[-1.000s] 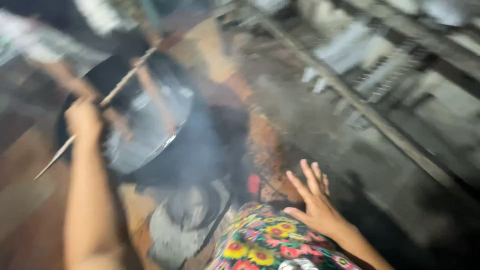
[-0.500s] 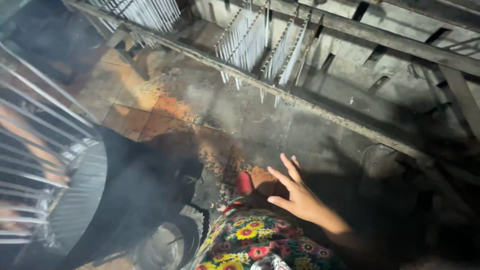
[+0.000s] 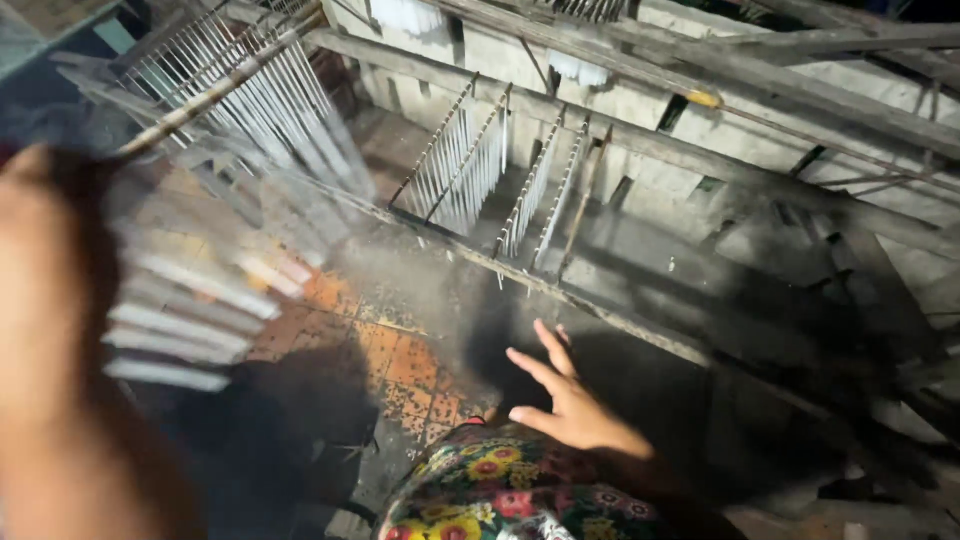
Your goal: Dipping racks of wicks into melted wax to make candles
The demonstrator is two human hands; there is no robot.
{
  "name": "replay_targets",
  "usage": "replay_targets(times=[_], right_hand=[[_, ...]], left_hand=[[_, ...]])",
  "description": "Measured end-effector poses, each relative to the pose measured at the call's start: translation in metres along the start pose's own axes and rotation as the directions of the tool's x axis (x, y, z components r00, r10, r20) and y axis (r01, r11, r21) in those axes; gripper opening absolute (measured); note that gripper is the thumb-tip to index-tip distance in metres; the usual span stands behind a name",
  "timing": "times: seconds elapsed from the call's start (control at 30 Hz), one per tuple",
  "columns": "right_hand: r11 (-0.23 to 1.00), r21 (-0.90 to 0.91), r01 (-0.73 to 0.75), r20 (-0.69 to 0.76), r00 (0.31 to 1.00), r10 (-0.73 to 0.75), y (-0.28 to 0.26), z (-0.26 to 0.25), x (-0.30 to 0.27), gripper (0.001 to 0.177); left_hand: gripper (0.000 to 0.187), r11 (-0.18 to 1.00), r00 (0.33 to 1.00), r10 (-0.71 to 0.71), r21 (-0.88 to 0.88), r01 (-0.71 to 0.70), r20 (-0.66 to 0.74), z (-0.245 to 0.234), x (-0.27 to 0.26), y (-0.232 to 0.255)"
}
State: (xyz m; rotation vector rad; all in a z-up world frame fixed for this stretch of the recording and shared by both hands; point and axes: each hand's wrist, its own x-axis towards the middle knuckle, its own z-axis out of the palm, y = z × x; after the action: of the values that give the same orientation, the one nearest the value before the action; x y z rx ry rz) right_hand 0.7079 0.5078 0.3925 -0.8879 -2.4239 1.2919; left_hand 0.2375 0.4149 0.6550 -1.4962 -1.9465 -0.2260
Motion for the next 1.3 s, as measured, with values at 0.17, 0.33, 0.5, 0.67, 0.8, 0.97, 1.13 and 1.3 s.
replay_targets(times=[0.17, 0.33, 0.5, 0.67, 0.8, 0.97, 1.13, 1.3], right_hand=[[0.992, 0.1, 0.074, -0.106, 0.992, -0.064, 0.046, -0.016, 0.012, 0.076], [0.984, 0.139, -0.115, -0.078, 0.989, 0.127, 0.047, -0.069, 0.02, 0.078], [0.985, 0.13, -0.113, -0.082, 0.989, 0.124, 0.061, -0.132, 0.04, 0.073], [0.993, 0.094, -0.065, -0.096, 0.993, 0.074, 0.102, -0.182, 0.055, 0.07], [0.998, 0.06, 0.026, -0.166, 0.986, -0.015, 0.128, -0.211, 0.069, 0.066], [0.961, -0.126, 0.244, -0.354, 0.894, -0.274, 0.103, -0.28, 0.133, 0.047], [0.624, -0.698, 0.351, -0.374, 0.564, -0.736, 0.023, -0.359, 0.243, 0.027], [0.466, -0.773, 0.431, -0.217, 0.51, -0.833, -0.07, -0.39, 0.33, 0.032]], left_hand=[[0.03, 0.937, 0.993, -0.098, 0.329, 0.117, -0.072, 0.037, 0.073, 0.074], [0.044, 0.986, 0.986, -0.164, 0.027, 0.164, -0.025, 0.075, 0.143, 0.142], [0.028, 0.905, 0.912, -0.405, -0.116, 0.41, 0.062, 0.112, 0.198, 0.198], [0.029, 0.949, 0.95, -0.31, -0.048, 0.311, 0.038, 0.146, 0.226, 0.231], [0.029, 0.918, 0.919, -0.365, -0.108, 0.382, 0.149, 0.152, 0.243, 0.262], [0.024, 0.915, 0.904, -0.366, -0.095, 0.393, 0.222, 0.165, 0.259, 0.277], [0.033, 0.939, 0.977, -0.172, -0.28, 0.201, 0.123, 0.158, 0.276, 0.262], [0.024, 0.909, 0.999, 0.001, -0.416, 0.021, 0.052, 0.13, 0.301, 0.242]])
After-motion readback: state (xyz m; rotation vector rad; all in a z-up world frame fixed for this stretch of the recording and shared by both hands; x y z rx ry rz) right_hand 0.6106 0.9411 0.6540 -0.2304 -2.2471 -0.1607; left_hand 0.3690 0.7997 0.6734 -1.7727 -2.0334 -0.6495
